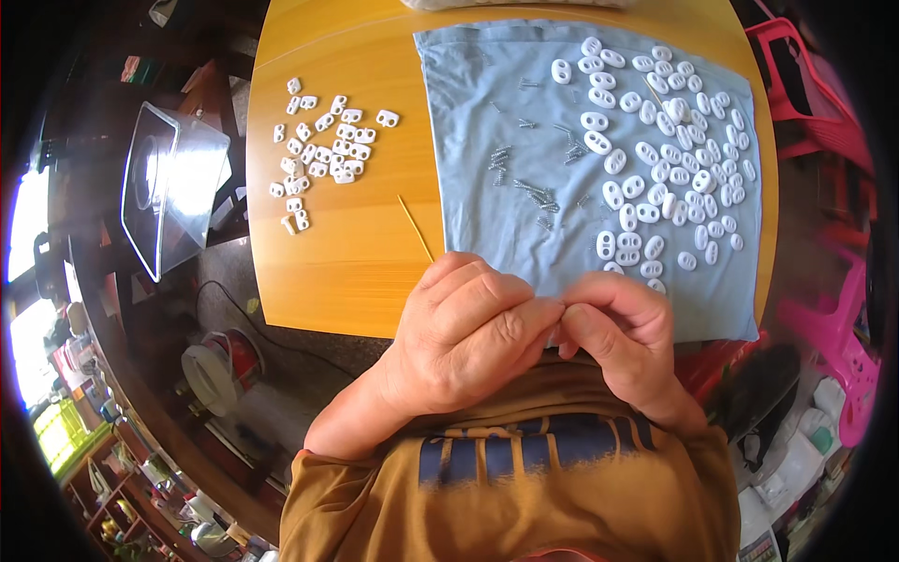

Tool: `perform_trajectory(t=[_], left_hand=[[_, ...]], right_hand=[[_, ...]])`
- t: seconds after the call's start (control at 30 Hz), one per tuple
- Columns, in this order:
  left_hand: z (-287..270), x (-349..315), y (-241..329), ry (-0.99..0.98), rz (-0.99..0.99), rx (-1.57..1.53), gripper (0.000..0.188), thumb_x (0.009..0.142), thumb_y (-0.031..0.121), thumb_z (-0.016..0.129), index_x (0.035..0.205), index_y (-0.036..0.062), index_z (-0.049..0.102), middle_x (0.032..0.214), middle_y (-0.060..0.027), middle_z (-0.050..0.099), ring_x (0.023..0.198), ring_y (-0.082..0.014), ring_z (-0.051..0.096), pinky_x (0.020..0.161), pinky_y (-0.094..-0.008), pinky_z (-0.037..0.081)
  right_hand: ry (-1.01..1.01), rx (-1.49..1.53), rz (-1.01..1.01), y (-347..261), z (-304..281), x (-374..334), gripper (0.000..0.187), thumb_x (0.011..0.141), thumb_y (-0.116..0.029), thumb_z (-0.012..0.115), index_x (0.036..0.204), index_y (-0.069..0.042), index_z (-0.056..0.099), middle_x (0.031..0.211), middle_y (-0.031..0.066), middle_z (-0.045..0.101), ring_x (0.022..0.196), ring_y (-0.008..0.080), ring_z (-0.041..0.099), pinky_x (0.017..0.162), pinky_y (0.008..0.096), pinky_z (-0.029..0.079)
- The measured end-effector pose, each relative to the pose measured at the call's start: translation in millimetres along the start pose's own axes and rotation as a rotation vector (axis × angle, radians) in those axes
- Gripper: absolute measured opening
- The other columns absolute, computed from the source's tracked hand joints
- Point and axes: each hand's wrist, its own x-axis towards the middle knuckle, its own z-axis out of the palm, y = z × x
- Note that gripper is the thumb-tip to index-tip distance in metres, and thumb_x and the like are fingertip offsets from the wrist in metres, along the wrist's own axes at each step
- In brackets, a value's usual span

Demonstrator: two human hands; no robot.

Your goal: Assembling small white plastic button components with metal loop pins at a workstation.

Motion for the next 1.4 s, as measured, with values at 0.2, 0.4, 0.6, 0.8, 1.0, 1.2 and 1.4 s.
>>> perform_trajectory(t=[0.2,0.4,0.6,0.8,1.0,1.2,1.4], left_hand=[[-14.2,-1.4,-22.6,0.02,-0.078,0.157,0.028,0.059,0.0,0.069,0.086,0.0043,0.064,0.074,-0.0041,0.056,0.061,-0.0191,0.053,0.055,-0.0304,0.042],[-49.8,26.5,-64.4,0.008,-0.271,0.537,0.014,0.073,0.005,0.064,0.087,0.0068,0.065,0.082,-0.0072,0.059,0.075,-0.0244,0.057,0.068,-0.0337,0.044],[-66.8,39.9,-94.4,-0.255,-0.211,0.705,0.014,0.079,0.01,0.058,0.091,0.006,0.064,0.086,-0.0072,0.059,0.085,-0.0247,0.057,0.081,-0.0346,0.04],[-68.0,50.6,-103.3,-0.395,-0.362,0.585,0.01,0.081,0.012,0.055,0.085,0.0042,0.06,0.085,-0.0089,0.059,0.085,-0.0263,0.056,0.085,-0.0362,0.039],[-76.6,68.5,-112.7,-0.576,-0.483,0.402,0.013,0.079,0.009,0.058,0.086,-0.0006,0.055,0.077,-0.0099,0.056,0.069,-0.0199,0.055,0.063,-0.0293,0.045],[-83.2,90.3,-115.3,-0.835,-0.566,0.373,0.012,0.08,0.011,0.058,0.083,-0.0001,0.054,0.071,-0.0075,0.054,0.068,-0.0145,0.054,0.061,-0.0274,0.044],[-75.2,75.2,-103.2,-0.561,-0.632,0.236,0.014,0.078,0.01,0.061,0.088,0.0001,0.058,0.07,-0.0022,0.054,0.066,-0.0082,0.05,0.058,-0.023,0.042]], right_hand=[[0.12,-0.032,-0.098,1.4,6.1,5.8,0.01,0.084,0.0,0.057,0.093,0.004,0.06,0.079,0.0035,0.059,0.066,0.005,0.052,0.06,0.0182,0.043],[0.134,-0.125,-0.192,1.4,2.2,4.1,0.012,0.081,0.004,0.058,0.093,0.004,0.06,0.079,0.0047,0.059,0.068,0.0069,0.053,0.063,0.0198,0.043],[0.127,-0.13,-0.238,2.6,-0.9,0.8,0.012,0.081,0.003,0.059,0.093,0.003,0.06,0.079,0.0045,0.059,0.067,0.0069,0.052,0.063,0.0201,0.043],[0.154,-0.107,-0.216,2.9,-3.2,-1.0,0.011,0.082,0.002,0.058,0.093,0.003,0.06,0.078,0.0043,0.059,0.067,0.0067,0.052,0.063,0.0204,0.042],[0.123,-0.091,-0.25,3.9,-2.4,-1.5,0.011,0.082,0.002,0.058,0.093,0.003,0.06,0.078,0.0036,0.059,0.067,0.0059,0.052,0.063,0.0201,0.042],[0.138,-0.075,-0.257,4.3,-1.7,-5.5,0.011,0.082,0.002,0.058,0.093,0.003,0.06,0.079,0.0035,0.059,0.069,0.0062,0.053,0.064,0.0201,0.043],[0.15,-0.049,-0.264,7.1,-3.7,-7.5,0.01,0.083,0.001,0.057,0.092,0.003,0.06,0.08,0.003,0.059,0.069,0.0055,0.053,0.063,0.0198,0.043]])
